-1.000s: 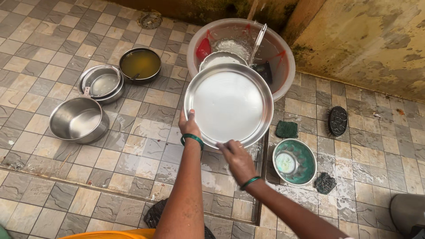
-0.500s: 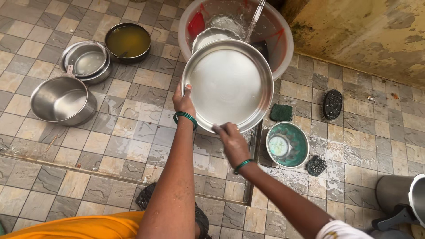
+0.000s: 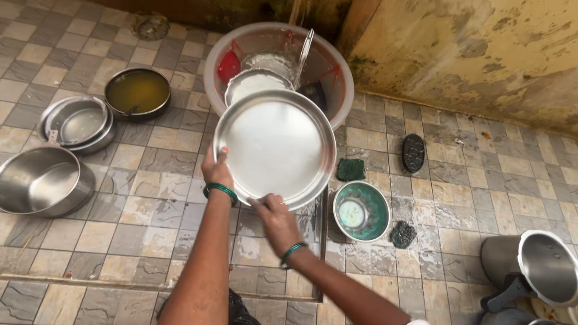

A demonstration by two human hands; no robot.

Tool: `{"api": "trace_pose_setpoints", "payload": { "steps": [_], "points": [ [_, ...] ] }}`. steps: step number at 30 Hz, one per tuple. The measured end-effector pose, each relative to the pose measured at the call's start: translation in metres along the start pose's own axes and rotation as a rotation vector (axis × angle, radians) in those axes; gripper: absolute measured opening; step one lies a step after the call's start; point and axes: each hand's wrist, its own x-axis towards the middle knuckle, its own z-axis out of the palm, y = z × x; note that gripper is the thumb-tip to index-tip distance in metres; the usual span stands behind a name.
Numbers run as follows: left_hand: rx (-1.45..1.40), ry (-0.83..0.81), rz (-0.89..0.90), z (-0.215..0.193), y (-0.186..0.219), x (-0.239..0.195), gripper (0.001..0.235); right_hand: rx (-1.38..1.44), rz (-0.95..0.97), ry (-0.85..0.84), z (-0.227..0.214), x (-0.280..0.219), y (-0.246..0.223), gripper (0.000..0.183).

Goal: The person scrubs a metal plate with a sponge and soap, then rinses it in a large basin of water. They proceed to wash several metal cups, a ladle, and a red plastic container, rinsing each item thoroughly before placing them aside.

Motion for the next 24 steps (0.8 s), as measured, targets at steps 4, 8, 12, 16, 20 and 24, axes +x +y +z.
{"api": "trace_pose_setpoints", "payload": {
  "steps": [4,8,12,16,20,24],
  "points": [
    [-0.009,0.030,0.160,-0.005,0.016,0.011,0.036,0.027,0.023,0.243,0.030,0.017,-0.032,0.025],
    [-0.028,-0.149,-0.011,-0.024,0.050,0.031,0.038,-0.094,-0.158,0.015,-0.018,0.015,0.004,0.027],
    [-0.166,-0.027,-0.212,0.002,0.046,-0.003,0.059,-0.148,-0.034,-0.049,-0.031,0.034,0.007,0.033],
    [-0.308,-0.011,-0.059,0.007,0.051,-0.026,0.067,-0.186,-0.046,0.155,0.016,0.064,-0.021,0.021],
    [-0.282,0.045,-0.215,-0.011,0.073,-0.015,0.060,-0.136,-0.093,-0.177,-0.002,0.052,0.029,0.015],
    [-0.198,0.137,-0.210,-0.023,0.062,-0.018,0.057,-0.236,-0.431,-0.085,-0.047,0.025,0.078,0.027]
  ]
}}
